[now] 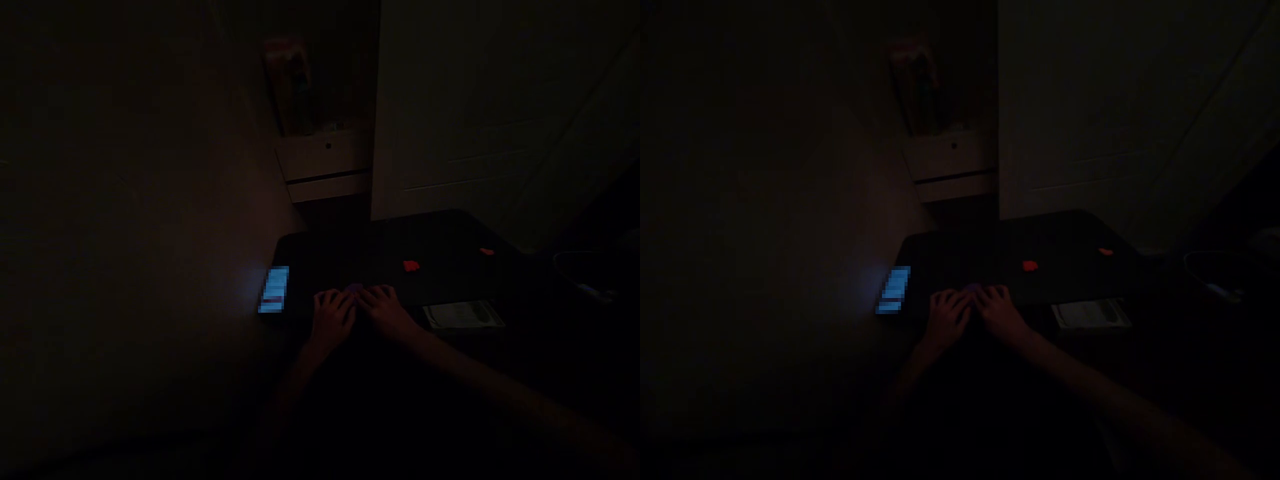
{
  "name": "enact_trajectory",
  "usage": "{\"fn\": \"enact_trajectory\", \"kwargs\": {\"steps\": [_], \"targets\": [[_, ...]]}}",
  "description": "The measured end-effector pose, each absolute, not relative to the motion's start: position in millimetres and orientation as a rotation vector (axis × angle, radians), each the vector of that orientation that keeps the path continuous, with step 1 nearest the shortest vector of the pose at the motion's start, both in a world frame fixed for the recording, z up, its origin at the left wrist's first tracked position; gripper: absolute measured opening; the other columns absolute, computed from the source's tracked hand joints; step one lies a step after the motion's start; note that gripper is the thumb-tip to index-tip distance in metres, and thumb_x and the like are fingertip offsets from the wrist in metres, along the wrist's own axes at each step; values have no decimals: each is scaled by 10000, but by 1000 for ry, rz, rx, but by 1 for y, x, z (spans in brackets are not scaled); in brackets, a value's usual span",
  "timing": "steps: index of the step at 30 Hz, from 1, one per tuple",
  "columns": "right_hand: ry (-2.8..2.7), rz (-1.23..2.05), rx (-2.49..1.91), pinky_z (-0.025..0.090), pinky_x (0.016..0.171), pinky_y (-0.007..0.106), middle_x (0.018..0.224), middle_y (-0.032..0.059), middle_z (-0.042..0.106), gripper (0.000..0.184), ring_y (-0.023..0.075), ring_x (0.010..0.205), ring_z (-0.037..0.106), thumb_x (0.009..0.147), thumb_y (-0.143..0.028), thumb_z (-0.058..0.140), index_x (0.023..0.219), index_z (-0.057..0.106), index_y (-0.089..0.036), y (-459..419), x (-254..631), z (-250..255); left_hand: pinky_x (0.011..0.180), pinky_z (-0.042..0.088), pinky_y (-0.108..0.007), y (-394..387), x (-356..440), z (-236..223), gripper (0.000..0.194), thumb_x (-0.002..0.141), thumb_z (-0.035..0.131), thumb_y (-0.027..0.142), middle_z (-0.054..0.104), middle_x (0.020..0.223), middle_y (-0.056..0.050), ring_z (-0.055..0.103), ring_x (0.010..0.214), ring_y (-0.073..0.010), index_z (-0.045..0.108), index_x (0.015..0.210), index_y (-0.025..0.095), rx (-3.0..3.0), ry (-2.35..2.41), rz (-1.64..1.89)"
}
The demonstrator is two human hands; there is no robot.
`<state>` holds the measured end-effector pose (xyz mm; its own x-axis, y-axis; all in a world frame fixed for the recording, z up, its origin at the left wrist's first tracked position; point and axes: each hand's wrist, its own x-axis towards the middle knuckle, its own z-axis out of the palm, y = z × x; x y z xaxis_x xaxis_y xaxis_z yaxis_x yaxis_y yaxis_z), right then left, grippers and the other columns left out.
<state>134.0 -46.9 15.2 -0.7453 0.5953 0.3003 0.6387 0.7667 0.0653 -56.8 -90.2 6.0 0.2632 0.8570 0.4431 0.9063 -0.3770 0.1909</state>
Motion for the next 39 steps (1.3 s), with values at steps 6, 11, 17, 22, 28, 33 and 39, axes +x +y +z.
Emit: {"fn": "enact_trajectory", "kwargs": {"steps": [6,11,17,22,28,33,39], "targets": [[-2625,-380,-1000,386,1036,573,1414,218,589,529,378,1266,501,903,-42,487,1421,572,-105,-60,125,4,1080,336,-576,-100,-61,-1,449,1029,475,320,561,1508,-53,495,1336,-314,511,1475,290,-2421,-1701,-672],[-2683,-283,-925,420,1027,545,1413,194,601,591,357,1267,531,905,-68,517,1492,505,-138,-55,141,1,1108,345,-577,-105,-65,-5,495,1019,508,358,519,1546,-45,494,1351,-313,469,1509,300,-2416,-1691,-666],[-2665,-217,-859,386,1063,560,1505,201,530,701,368,1391,456,868,-60,561,1546,438,-187,-54,153,-5,1147,349,-580,-107,-68,-11,485,992,549,308,504,1558,-51,475,1384,-317,521,1476,311,-2407,-1657,-657],[-2620,-238,-928,340,1091,616,1503,227,516,576,365,1403,439,929,-102,542,1499,498,-170,-64,146,-1,1134,367,-586,-107,-66,-13,509,980,538,236,495,1566,-36,483,1378,-322,516,1478,337,-2399,-1655,-664],[-2626,-161,-903,324,1101,610,1426,183,585,499,336,1344,478,939,-113,545,1430,573,-196,-63,139,14,1162,333,-575,-107,-66,-16,571,956,538,190,454,1595,-28,464,1399,-304,472,1508,321,-2406,-1644,-696],[-2631,-116,-911,356,1060,574,1427,167,577,544,342,1329,480,913,-120,587,1436,579,-270,-52,144,19,1168,330,-573,-107,-66,-15,569,944,553,192,472,1583,-34,462,1400,-296,484,1496,312,-2412,-1662,-694],[-2561,121,-849,336,1090,521,1327,101,663,556,268,1238,558,927,-93,535,1447,560,-286,-29,154,22,1171,326,-590,-110,-56,-14,537,940,579,233,519,1543,-67,491,1372,-316,507,1471,264,-2349,-1713,-774]]}}
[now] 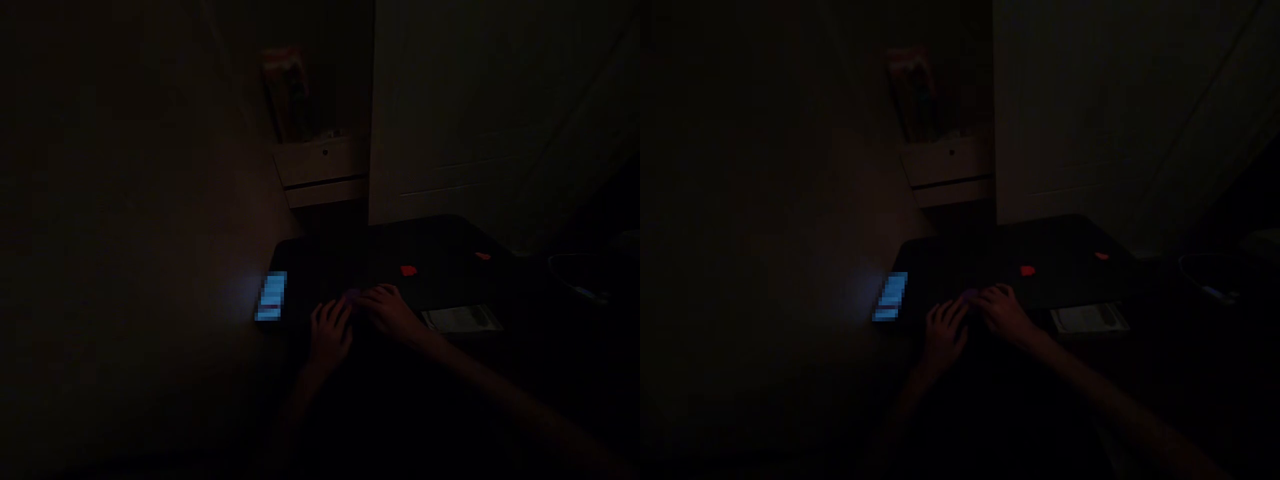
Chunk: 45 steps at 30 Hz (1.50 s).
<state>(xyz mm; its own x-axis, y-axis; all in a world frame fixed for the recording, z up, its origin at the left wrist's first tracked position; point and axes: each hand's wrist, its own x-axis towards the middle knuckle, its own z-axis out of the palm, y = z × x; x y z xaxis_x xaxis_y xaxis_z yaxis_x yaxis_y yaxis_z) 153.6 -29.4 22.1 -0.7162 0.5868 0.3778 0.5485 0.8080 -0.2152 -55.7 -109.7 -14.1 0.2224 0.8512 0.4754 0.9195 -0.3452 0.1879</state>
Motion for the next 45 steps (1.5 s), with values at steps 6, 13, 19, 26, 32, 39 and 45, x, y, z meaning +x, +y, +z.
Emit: {"fn": "enact_trajectory", "kwargs": {"steps": [6,13,19,26,32,39,45], "targets": [[-2472,242,-934,372,1047,488,1408,123,618,441,276,1278,538,1001,-194,496,1433,569,-235,-17,147,11,1208,295,-556,-113,-52,-19,426,959,558,192,595,1458,-72,526,1346,-261,563,1383,235,-2329,-1658,-958],[-2380,220,-1176,404,978,508,1340,133,642,424,322,1197,556,993,-477,573,1342,635,-244,-20,137,10,1073,428,-512,-97,-46,-1,379,970,576,247,666,1337,-91,572,1236,-280,579,1349,248,-2157,-2013,-1173],[-2233,387,-1313,406,961,558,1275,127,656,446,364,1194,554,897,-528,688,1246,650,-254,-22,129,12,1082,411,-520,-71,-45,3,495,866,689,188,709,1212,-81,610,1170,-271,563,1343,226,-2125,-2235,-1529],[-1852,1098,-886,527,852,372,978,31,741,303,209,896,697,927,-395,647,1181,629,-231,-6,122,5,791,549,-319,-51,-59,4,325,754,770,161,704,978,-66,671,862,-187,715,1075,174,-2143,-2299,-2133],[-1885,927,-799,512,939,403,1071,52,737,219,223,1013,680,948,-322,637,1151,663,-244,-5,123,13,857,559,-352,-54,-61,20,91,843,724,207,701,965,-61,686,923,-204,721,932,190,-2182,-1967,-2175],[-2387,355,-823,413,949,436,1158,90,715,255,254,1095,621,947,-96,545,1122,686,-217,-12,146,11,987,510,-433,-72,-66,6,251,889,615,74,735,1086,-52,654,1067,-224,719,1053,232,-2544,-1616,-1445],[-2439,301,-795,424,950,430,1251,107,682,442,261,1142,578,944,-76,523,1343,622,-238,-12,154,5,1061,469,-495,-79,-72,-3,288,915,595,106,744,1178,-48,645,1156,-245,716,1135,249,-2521,-1579,-1254]]}}
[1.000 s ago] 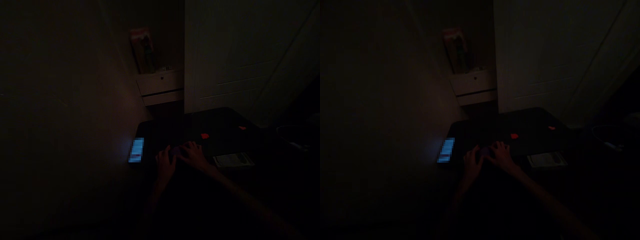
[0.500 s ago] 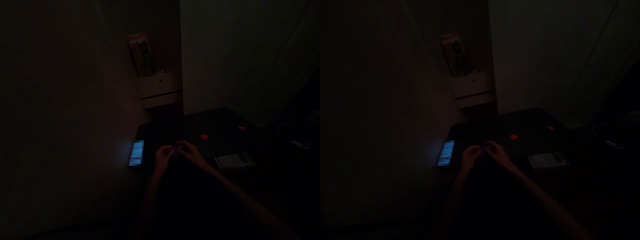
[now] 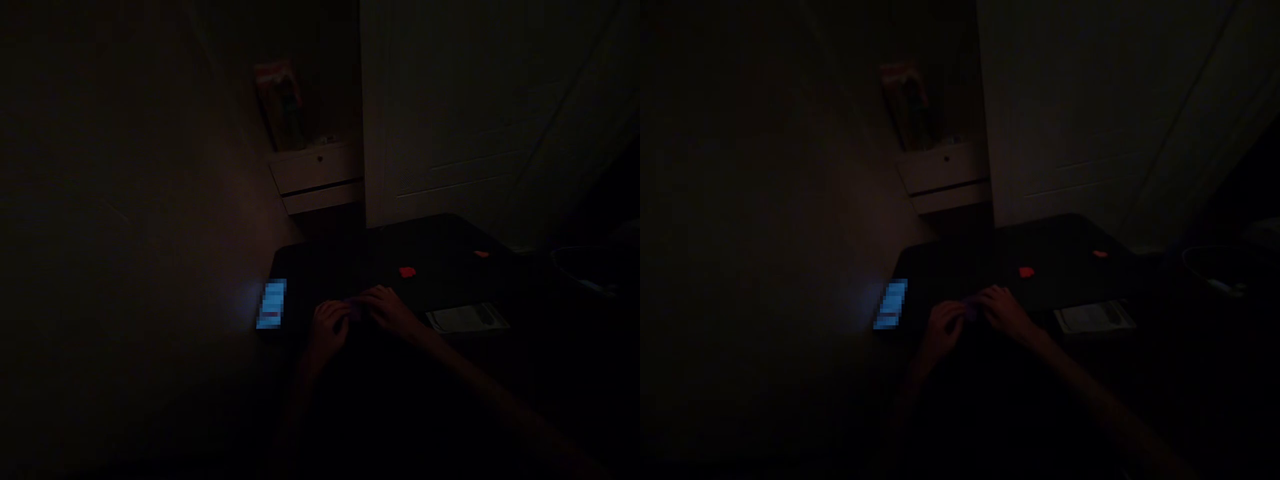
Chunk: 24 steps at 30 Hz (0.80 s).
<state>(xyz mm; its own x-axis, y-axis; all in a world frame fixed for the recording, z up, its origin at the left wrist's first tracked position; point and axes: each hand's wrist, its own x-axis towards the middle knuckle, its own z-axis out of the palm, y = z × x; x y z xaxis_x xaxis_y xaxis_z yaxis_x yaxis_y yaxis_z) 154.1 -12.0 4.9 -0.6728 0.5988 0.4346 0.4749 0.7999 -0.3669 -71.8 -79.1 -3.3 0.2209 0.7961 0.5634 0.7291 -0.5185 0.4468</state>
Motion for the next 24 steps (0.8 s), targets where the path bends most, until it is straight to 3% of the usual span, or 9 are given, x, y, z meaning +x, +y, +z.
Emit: {"fn": "enact_trajectory", "kwargs": {"steps": [5,9,12,16,24], "targets": [[-2558,227,-689,418,987,447,1373,108,628,534,268,1207,544,936,-46,509,1417,586,-266,-18,150,4,1072,473,-513,-85,-69,-8,322,919,610,142,732,1242,-43,604,1245,-262,717,1188,282,2426,1515,1183],[-2587,175,-780,406,1000,472,1390,115,628,492,286,1230,540,937,-61,519,1382,620,-245,-25,147,5,1073,492,-496,-93,-72,-10,375,943,563,169,704,1287,-67,615,1240,-255,679,1278,291,2263,1559,1318],[-2607,143,-823,396,998,490,1366,119,651,424,296,1217,548,948,-90,533,1330,656,-229,-29,145,10,1022,528,-474,-94,-75,-9,331,965,517,192,725,1187,-97,650,1142,-250,688,1244,245,2095,1685,1440],[-2632,131,-827,405,976,473,1336,111,671,395,295,1190,553,959,-109,531,1310,666,-227,-30,143,16,985,513,-463,-92,-74,-5,311,957,510,147,746,1120,-80,655,1084,-244,716,1167,245,2165,1703,1331],[-2688,38,-856,441,939,463,1282,131,685,377,308,1102,559,942,-98,512,1278,665,-169,-31,133,22,1013,422,-497,-93,-65,-2,335,971,578,219,696,1301,-62,584,1199,-281,677,1282,293,2387,1737,1094]]}}
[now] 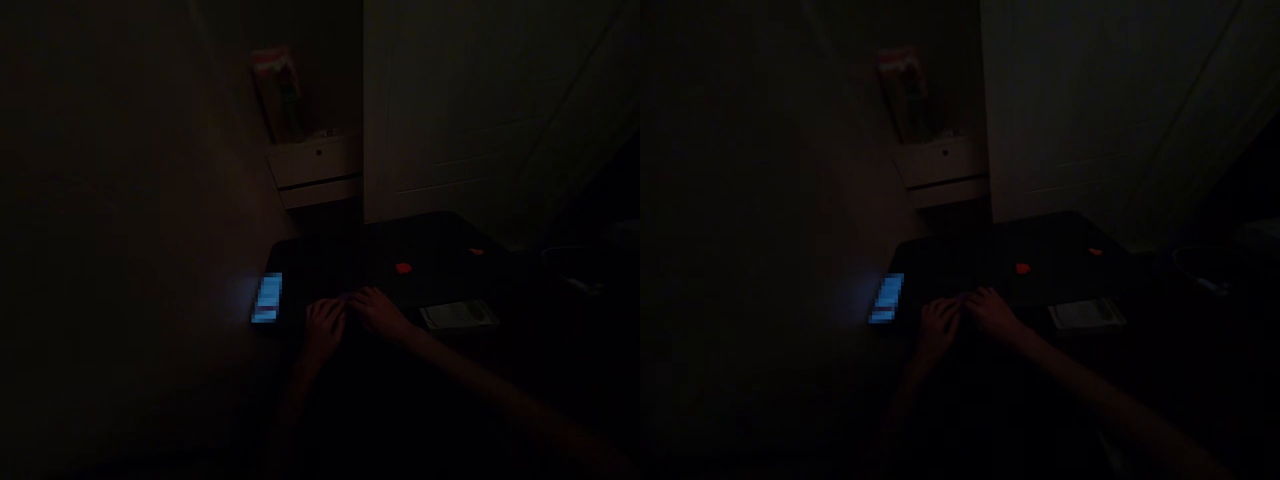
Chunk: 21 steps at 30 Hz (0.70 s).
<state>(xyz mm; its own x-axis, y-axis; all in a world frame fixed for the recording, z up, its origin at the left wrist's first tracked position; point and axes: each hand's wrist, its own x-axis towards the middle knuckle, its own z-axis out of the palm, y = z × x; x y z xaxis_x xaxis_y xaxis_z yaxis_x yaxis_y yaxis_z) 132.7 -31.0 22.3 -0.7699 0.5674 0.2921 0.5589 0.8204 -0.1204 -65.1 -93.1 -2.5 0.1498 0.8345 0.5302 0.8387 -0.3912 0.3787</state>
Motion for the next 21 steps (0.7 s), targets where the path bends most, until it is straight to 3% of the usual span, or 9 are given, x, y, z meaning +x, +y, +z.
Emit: {"fn": "enact_trajectory", "kwargs": {"steps": [6,10,16,21], "targets": [[-2656,92,-791,461,941,446,1320,137,657,536,291,1084,561,916,-85,510,1444,548,-171,-29,134,18,1048,361,-552,-98,-66,0,352,977,578,269,683,1341,-78,550,1259,-328,652,1320,293,-2441,-1717,-982],[-2679,21,-836,450,921,454,1278,143,655,486,311,1104,553,941,-114,530,1420,575,-183,-26,128,21,1040,355,-572,-99,-63,1,345,969,576,265,689,1330,-85,570,1225,-338,656,1304,288,-2422,-1727,-966],[-2690,-1,-881,418,932,445,1267,131,642,397,304,1139,530,972,-164,552,1351,635,-246,-24,126,28,1031,403,-520,-91,-60,-3,295,982,539,228,716,1241,-92,599,1178,-291,689,1236,254,-2396,-1719,-988],[-2688,45,-868,432,920,450,1320,126,640,446,306,1145,527,970,-145,536,1404,597,-226,-24,131,20,1040,419,-485,-90,-64,-5,319,983,531,201,706,1258,-80,604,1194,-267,671,1266,252,-2421,-1697,-1067]]}}
